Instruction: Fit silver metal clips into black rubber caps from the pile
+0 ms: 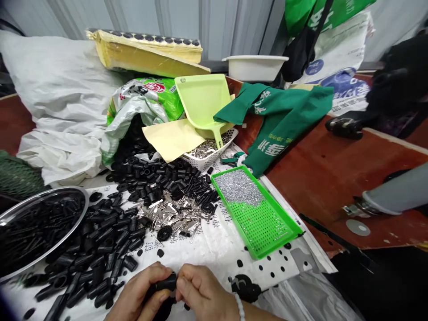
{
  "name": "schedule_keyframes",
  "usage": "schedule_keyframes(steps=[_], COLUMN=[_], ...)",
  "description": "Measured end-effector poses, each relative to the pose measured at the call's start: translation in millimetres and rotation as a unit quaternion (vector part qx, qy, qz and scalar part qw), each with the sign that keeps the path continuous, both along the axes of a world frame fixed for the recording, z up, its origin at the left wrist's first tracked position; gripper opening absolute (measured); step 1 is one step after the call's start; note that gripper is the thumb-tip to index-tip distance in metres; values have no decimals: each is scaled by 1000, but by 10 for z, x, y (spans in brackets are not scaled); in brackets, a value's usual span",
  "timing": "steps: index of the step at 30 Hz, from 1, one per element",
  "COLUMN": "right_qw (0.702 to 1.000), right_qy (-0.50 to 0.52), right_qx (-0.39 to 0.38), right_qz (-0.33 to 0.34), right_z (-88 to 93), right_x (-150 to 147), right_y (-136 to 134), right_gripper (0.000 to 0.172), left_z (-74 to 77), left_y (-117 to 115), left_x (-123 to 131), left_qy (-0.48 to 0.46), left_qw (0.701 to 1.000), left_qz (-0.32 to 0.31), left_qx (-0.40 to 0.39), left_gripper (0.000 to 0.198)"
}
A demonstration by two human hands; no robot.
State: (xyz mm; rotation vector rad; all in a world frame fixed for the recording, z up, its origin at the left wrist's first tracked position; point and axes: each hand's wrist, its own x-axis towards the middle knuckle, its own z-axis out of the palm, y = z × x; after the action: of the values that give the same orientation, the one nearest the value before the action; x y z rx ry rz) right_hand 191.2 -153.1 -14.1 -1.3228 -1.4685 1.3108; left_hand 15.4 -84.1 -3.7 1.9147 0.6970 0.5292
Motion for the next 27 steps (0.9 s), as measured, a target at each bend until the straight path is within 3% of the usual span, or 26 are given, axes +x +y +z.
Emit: schedule_keyframes(steps=[3, 6, 10, 13, 16, 20, 24, 27], right_qw=[999, 978, 913, 873, 905, 962, 987, 993], right_qy=[-35, -138, -263, -314, -267, -168, -106, -83], right_qx=[27, 157, 310, 372, 331, 215, 119, 88], right_qz=[4, 21, 32, 28, 24, 28, 12, 6], right_z=[34, 45, 27, 33, 47, 40, 51, 94], right_x=[2, 22, 30, 16, -5, -36, -51, -44], right_y=[-14, 33, 157, 237, 272, 259, 265, 319], right_gripper=[41, 31, 24, 23, 23, 28, 33, 33], left_z=[42, -1, -76, -83, -49, -12, -22, -38], left_y=[-6, -52, -84, -67, -57, -71, -62, -10], left_x=[-35, -15, 80, 132, 134, 86, 52, 83], left_qy=[-2, -46, -132, -191, -205, -169, -153, -177], left_qw=[1000, 989, 931, 885, 880, 925, 949, 935], left_qz=[-7, 15, 85, 87, 93, 99, 79, 88], left_qx=[-26, -140, -329, -416, -419, -327, -263, -293], left_gripper=[14, 16, 25, 31, 31, 25, 20, 22])
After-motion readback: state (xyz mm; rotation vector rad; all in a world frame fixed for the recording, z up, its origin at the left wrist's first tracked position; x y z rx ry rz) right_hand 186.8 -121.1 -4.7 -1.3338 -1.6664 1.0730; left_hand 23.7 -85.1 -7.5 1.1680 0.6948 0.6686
